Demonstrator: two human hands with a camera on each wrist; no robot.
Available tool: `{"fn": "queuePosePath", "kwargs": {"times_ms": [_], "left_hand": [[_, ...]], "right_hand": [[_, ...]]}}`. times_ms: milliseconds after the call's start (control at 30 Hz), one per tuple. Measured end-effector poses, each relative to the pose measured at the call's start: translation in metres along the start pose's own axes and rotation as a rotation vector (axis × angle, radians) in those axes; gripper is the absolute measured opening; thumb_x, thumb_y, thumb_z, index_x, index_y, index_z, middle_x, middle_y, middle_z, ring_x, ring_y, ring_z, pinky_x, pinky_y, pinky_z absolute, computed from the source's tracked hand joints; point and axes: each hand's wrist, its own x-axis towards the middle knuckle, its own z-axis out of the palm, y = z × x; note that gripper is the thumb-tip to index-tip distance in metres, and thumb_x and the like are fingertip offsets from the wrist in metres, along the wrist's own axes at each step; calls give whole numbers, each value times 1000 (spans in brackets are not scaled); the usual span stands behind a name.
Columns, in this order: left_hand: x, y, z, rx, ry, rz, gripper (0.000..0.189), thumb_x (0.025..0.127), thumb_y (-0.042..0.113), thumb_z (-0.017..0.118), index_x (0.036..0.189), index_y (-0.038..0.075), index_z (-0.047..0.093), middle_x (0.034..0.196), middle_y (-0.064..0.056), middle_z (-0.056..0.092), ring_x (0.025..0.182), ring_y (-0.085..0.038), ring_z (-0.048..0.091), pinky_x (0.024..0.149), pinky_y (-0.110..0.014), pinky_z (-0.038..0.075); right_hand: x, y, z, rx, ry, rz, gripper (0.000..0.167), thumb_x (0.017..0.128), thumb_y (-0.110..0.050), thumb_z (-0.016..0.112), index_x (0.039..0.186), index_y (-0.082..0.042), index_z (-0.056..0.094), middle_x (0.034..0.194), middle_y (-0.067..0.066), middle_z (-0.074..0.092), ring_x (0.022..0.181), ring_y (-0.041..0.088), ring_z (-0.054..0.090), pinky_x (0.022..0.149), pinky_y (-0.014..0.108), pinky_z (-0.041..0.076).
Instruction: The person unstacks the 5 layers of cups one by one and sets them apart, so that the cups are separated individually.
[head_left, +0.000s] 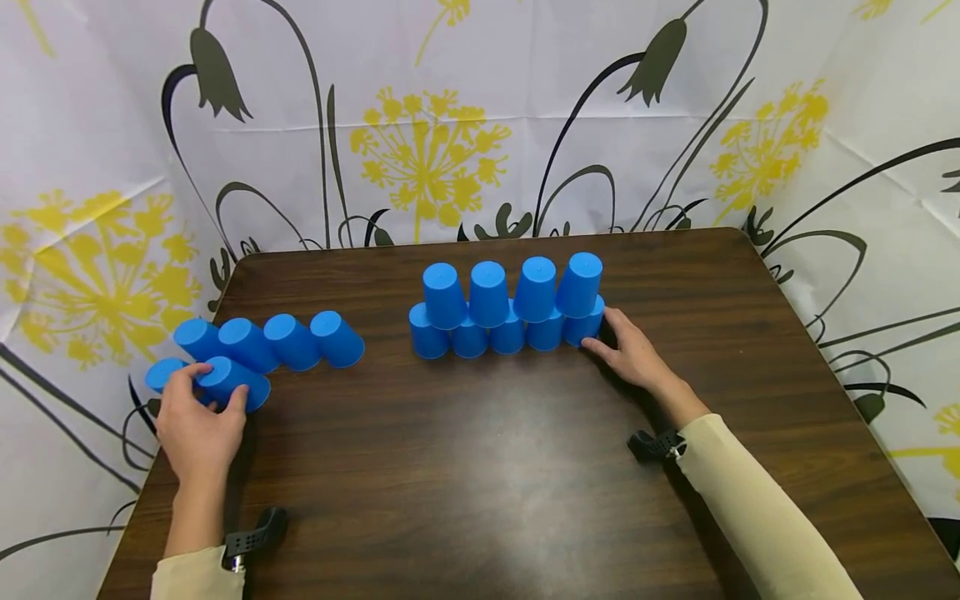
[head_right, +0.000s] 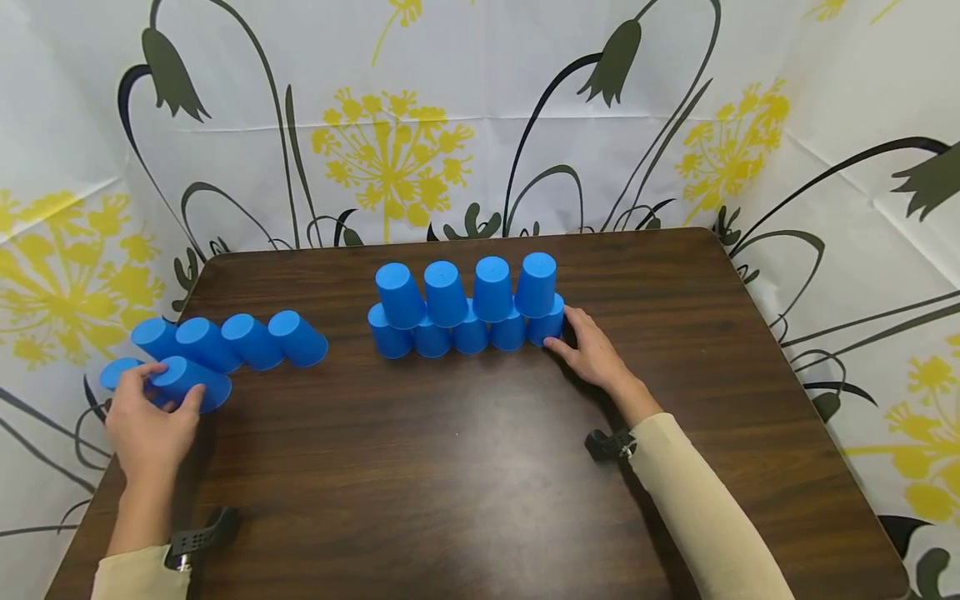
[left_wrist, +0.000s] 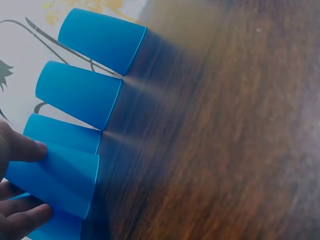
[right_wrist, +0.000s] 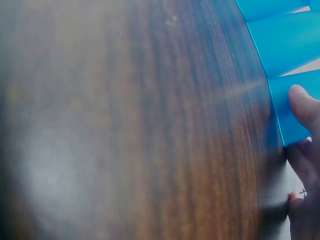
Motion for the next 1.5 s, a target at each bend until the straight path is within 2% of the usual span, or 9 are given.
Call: {"fn": "queuePosePath", "kwargs": {"times_ms": [500, 600, 733, 800, 933, 1000, 1100, 1333, 1500], "left_hand": [[-3, 4, -3, -3, 10, -4, 53, 90, 14, 72, 137, 6, 49, 136, -21, 49, 121, -40, 52, 91, -59, 49], [-4, 6, -7, 8, 34, 9, 54, 89, 15, 73, 137, 7, 50, 136, -20, 50, 120, -39, 54, 92, -55, 50], [-6, 13, -13, 9, 123, 88, 52, 86, 17, 76, 133, 8, 55, 130, -18, 53, 115, -33, 57, 94, -28, 49], [-7, 22, -17, 6, 181, 147, 48, 86, 17, 76, 129, 7, 58, 126, -18, 55, 112, -32, 57, 90, -23, 47], [-9, 51, -21, -22, 283, 271, 40, 87, 18, 73, 123, 4, 63, 123, -20, 57, 111, -35, 57, 90, -42, 52], [-10, 67, -19, -53, 304, 333, 37, 88, 18, 72, 121, 4, 64, 123, -19, 58, 112, -36, 58, 91, -52, 51], [-14, 90, -12, -101, 257, 409, 38, 88, 19, 72, 122, 4, 64, 126, -18, 58, 114, -35, 57, 87, -56, 52], [-31, 139, 25, -261, -14, 512, 51, 85, 15, 76, 132, 7, 57, 131, -16, 55, 113, -34, 57, 81, -56, 55], [-34, 172, 47, -297, -147, 566, 66, 85, 16, 77, 144, 15, 48, 140, -12, 51, 113, -33, 57, 82, -51, 54]], "right_hand": [[3, -1, -2, -4, 2, 5, 68, 96, -35, 63, 150, -5, 33, 147, 21, 42, 136, 39, 38, 109, 60, 30], [4, -2, -2, 0, 7, -10, 68, 96, -34, 63, 150, -6, 34, 146, 20, 43, 136, 39, 39, 109, 60, 30], [4, -2, -2, 9, 18, -40, 67, 96, -32, 64, 150, -5, 34, 145, 21, 44, 134, 40, 40, 108, 61, 31], [3, -1, -2, 9, 22, -42, 67, 96, -33, 64, 149, -4, 34, 144, 21, 44, 134, 40, 41, 108, 61, 31], [2, -1, -1, 0, 14, -25, 68, 96, -34, 63, 150, -5, 34, 145, 21, 43, 135, 40, 40, 109, 61, 31], [1, -1, -1, -1, 9, -14, 69, 96, -35, 63, 150, -6, 33, 146, 20, 43, 136, 39, 39, 109, 60, 30], [1, -1, 0, 2, 7, -7, 69, 96, -35, 63, 151, -6, 33, 146, 20, 42, 136, 39, 38, 110, 60, 30], [0, -2, 0, 13, 6, -12, 68, 96, -32, 64, 150, -5, 34, 145, 21, 43, 135, 40, 39, 109, 61, 29], [-1, -2, 0, 11, 9, -12, 67, 96, -32, 64, 150, -5, 34, 145, 21, 43, 136, 39, 39, 110, 60, 30]]}}
